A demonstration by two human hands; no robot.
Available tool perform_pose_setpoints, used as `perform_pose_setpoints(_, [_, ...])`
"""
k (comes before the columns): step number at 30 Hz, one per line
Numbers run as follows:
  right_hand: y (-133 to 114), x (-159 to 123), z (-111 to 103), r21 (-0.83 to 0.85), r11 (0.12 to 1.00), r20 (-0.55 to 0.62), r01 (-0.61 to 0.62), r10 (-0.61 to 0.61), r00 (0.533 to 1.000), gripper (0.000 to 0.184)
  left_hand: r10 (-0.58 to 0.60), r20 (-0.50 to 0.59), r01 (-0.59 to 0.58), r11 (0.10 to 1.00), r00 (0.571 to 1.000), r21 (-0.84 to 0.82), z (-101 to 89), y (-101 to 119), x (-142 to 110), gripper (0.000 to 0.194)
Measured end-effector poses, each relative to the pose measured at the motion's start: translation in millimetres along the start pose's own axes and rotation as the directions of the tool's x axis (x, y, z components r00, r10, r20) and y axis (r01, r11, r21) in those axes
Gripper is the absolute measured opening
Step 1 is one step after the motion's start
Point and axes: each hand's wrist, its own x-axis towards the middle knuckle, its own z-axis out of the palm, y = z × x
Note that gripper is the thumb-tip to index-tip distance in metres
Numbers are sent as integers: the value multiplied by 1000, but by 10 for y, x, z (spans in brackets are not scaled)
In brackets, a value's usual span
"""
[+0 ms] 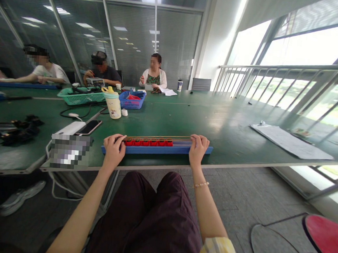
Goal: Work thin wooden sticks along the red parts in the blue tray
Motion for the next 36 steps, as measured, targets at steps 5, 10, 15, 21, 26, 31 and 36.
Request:
perform_pose_setpoints(5, [-10, 12, -14, 48, 999, -46, 15, -13, 999, 30, -28, 18, 28, 1000, 999, 8, -19, 15, 0, 36])
perform_pose_setpoints(10, [-7, 16, -29, 72, 997, -49, -21, 24, 998, 30, -27, 16, 27, 1000, 999, -5, -44, 29, -1, 38])
perform_pose_setpoints(15, [20, 10, -28, 38, 996, -62, -82, 84, 995, 31, 18, 25, -17, 999, 1000, -48, -79, 51, 8, 34])
perform_pose_setpoints(21, [35, 7, -20, 41, 996, -43, -85, 87, 995, 31, 17, 17, -16, 998, 1000, -54, -110, 76, 13, 31])
perform_pose_setpoints(26, [46, 9, -2, 64, 995, -7, -80, 80, 997, 30, 36, 0, -36, 998, 999, -48, -110, 74, 13, 30])
perform_pose_setpoints(31, [66, 16, 15, 87, 992, -6, -94, 95, 995, 29, 22, 8, -22, 998, 1000, -51, -110, 69, 13, 31])
perform_pose_setpoints(36, [40, 11, -1, 71, 990, 12, -123, 123, 992, 30, 12, 31, -10, 998, 999, -61, -124, 69, 29, 31])
